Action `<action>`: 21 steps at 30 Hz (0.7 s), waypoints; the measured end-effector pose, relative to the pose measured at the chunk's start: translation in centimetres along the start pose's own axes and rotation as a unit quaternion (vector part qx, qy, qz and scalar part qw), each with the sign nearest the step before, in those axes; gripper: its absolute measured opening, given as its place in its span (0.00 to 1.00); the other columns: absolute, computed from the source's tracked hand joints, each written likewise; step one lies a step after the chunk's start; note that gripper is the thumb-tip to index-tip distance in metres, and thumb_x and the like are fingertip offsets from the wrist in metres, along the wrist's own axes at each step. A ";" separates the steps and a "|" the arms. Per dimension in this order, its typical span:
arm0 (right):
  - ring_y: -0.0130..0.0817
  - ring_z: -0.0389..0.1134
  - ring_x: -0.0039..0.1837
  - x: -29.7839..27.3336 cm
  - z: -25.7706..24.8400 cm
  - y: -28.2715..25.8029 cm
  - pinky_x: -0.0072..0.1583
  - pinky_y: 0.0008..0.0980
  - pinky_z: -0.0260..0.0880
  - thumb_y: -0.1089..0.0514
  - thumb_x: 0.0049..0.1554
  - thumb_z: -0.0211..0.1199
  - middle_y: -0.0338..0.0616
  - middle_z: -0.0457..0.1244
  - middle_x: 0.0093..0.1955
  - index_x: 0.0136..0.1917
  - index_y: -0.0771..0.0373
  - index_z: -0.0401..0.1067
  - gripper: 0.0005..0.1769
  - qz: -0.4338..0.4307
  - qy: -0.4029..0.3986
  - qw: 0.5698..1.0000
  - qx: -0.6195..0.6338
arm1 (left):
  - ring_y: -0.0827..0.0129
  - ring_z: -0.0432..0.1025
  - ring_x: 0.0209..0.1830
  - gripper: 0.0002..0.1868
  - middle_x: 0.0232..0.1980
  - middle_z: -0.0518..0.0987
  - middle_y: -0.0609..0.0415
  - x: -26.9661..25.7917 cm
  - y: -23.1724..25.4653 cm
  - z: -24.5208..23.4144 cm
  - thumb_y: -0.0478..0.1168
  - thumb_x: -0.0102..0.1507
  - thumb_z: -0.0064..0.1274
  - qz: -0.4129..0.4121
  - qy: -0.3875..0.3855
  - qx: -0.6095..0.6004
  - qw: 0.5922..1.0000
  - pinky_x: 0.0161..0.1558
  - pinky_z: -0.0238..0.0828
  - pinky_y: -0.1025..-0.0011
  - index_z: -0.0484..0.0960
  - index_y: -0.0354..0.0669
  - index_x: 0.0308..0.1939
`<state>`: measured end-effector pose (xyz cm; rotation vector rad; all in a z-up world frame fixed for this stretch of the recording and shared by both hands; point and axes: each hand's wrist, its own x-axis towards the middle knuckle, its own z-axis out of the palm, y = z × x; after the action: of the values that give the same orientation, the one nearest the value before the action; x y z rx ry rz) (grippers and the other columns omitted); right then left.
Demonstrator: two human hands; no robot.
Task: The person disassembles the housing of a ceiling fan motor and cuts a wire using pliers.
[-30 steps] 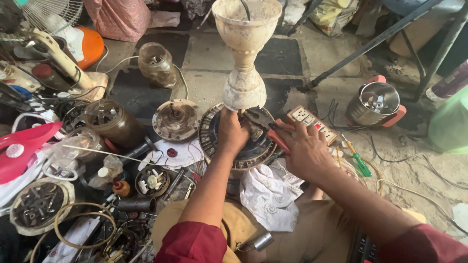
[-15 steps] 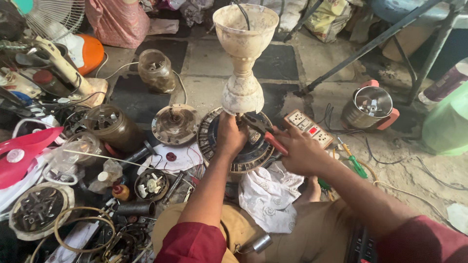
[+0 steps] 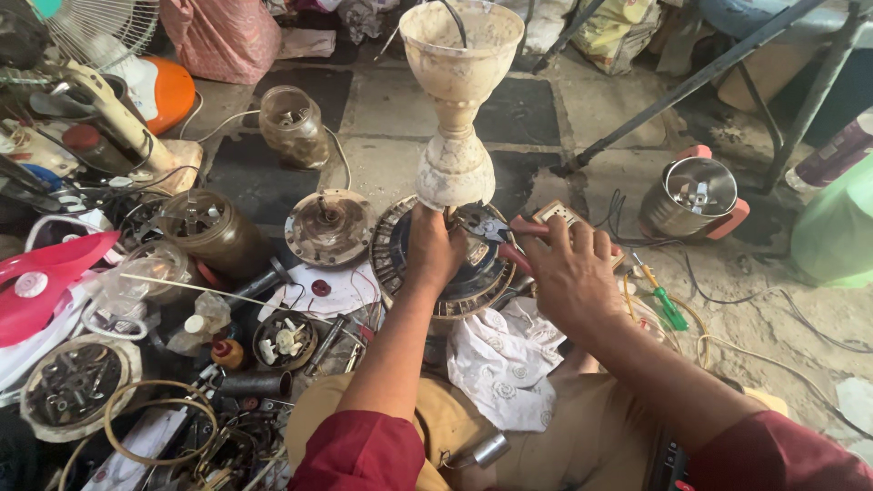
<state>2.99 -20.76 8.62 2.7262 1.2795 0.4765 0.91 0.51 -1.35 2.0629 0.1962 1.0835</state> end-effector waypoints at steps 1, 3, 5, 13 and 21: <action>0.55 0.60 0.63 -0.1 0.0 0.1 0.62 0.53 0.59 0.53 0.57 0.57 0.56 0.57 0.63 0.75 0.49 0.60 0.33 -0.005 0.024 1.000 0.003 | 0.34 0.69 0.60 0.35 0.59 0.72 0.31 0.0 0.1 -0.1 0.27 0.54 0.55 0.005 -0.001 -0.001 1.000 0.62 0.67 0.51 0.67 0.36 0.67; 0.55 0.60 0.63 -0.3 -0.1 0.1 0.63 0.52 0.59 0.53 0.54 0.57 0.58 0.56 0.63 0.76 0.52 0.59 0.35 -0.010 0.049 0.999 0.005 | 0.35 0.69 0.60 0.35 0.59 0.73 0.31 0.0 0.2 -0.2 0.27 0.54 0.55 0.011 -0.002 -0.002 1.000 0.62 0.67 0.51 0.68 0.37 0.67; 0.56 0.62 0.61 -0.2 -0.4 -0.2 0.61 0.51 0.61 0.52 0.51 0.58 0.66 0.57 0.67 0.75 0.64 0.57 0.40 0.001 0.123 0.992 -0.024 | 0.35 0.69 0.59 0.35 0.58 0.73 0.32 0.1 0.4 -0.2 0.27 0.56 0.54 0.011 -0.006 0.002 1.000 0.61 0.68 0.51 0.67 0.36 0.68; 0.57 0.65 0.63 1.9 -0.7 0.1 0.60 0.53 0.66 0.47 0.50 0.67 0.61 0.62 0.59 0.75 0.60 0.53 0.45 0.086 -0.148 0.984 0.053 | 0.39 0.70 0.59 0.34 0.58 0.73 0.33 0.3 0.7 -0.1 0.30 0.55 0.60 -0.030 -0.006 -0.004 1.000 0.59 0.69 0.54 0.68 0.36 0.66; 0.47 0.73 0.60 1.7 3.8 2.0 0.61 0.42 0.72 0.51 0.44 0.65 0.55 0.69 0.60 0.77 0.49 0.56 0.48 0.178 -0.335 0.825 0.419 | 0.36 0.69 0.61 0.32 0.60 0.73 0.33 0.2 0.1 0.4 0.28 0.57 0.59 0.012 0.018 0.007 1.000 0.61 0.66 0.52 0.70 0.37 0.65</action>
<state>6.70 -20.55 5.90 3.2541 0.8716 -1.2443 1.34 0.31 -1.33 2.0637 0.1967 1.1376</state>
